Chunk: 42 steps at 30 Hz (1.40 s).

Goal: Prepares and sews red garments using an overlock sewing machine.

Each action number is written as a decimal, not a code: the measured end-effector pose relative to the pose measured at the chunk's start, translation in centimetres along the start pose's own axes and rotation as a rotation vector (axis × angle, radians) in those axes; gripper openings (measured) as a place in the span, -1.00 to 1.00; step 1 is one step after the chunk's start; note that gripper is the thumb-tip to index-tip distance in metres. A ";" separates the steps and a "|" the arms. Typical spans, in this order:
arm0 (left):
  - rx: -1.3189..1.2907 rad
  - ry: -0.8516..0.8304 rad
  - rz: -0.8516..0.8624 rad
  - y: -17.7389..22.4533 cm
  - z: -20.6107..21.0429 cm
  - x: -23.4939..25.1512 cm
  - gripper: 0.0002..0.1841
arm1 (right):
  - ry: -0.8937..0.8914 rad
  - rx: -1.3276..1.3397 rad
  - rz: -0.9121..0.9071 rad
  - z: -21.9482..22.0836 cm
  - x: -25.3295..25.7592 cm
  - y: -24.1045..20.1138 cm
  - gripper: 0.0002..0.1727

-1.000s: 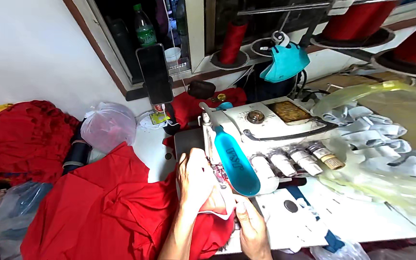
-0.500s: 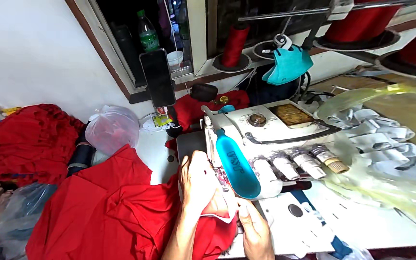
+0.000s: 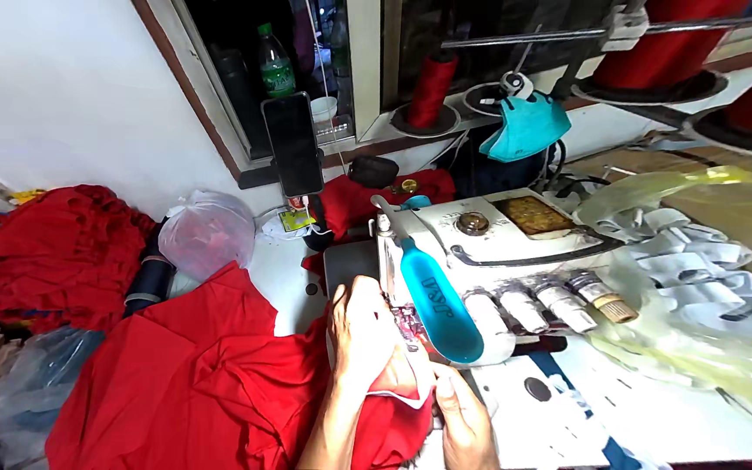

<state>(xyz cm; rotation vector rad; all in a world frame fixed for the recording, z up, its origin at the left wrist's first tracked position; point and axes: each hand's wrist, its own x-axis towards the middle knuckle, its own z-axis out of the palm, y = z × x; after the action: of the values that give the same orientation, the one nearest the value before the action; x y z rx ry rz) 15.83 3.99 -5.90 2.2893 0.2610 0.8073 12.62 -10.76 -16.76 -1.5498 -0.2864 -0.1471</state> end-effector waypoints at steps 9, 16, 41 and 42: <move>-0.034 0.025 0.046 -0.1 0.2 0.2 -0.75 | 0.010 0.035 0.005 0.1 0.1 -0.2 -0.48; 0.010 0.004 0.045 0.1 0.1 0.2 -0.71 | -0.007 0.049 0.009 -0.1 0.1 -0.2 -0.48; 0.059 -0.089 -0.049 0.4 0.2 0.8 -0.77 | -0.049 -0.012 0.026 -0.3 0.2 1.1 -0.69; 0.066 -0.078 -0.038 0.3 0.3 0.7 -0.77 | -0.053 -0.010 0.024 -0.2 0.2 0.9 -0.70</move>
<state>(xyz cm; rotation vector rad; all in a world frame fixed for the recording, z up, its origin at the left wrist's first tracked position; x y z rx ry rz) 16.56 3.92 -5.50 2.3646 0.2992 0.6980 13.13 -10.91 -17.60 -1.5683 -0.3098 -0.0889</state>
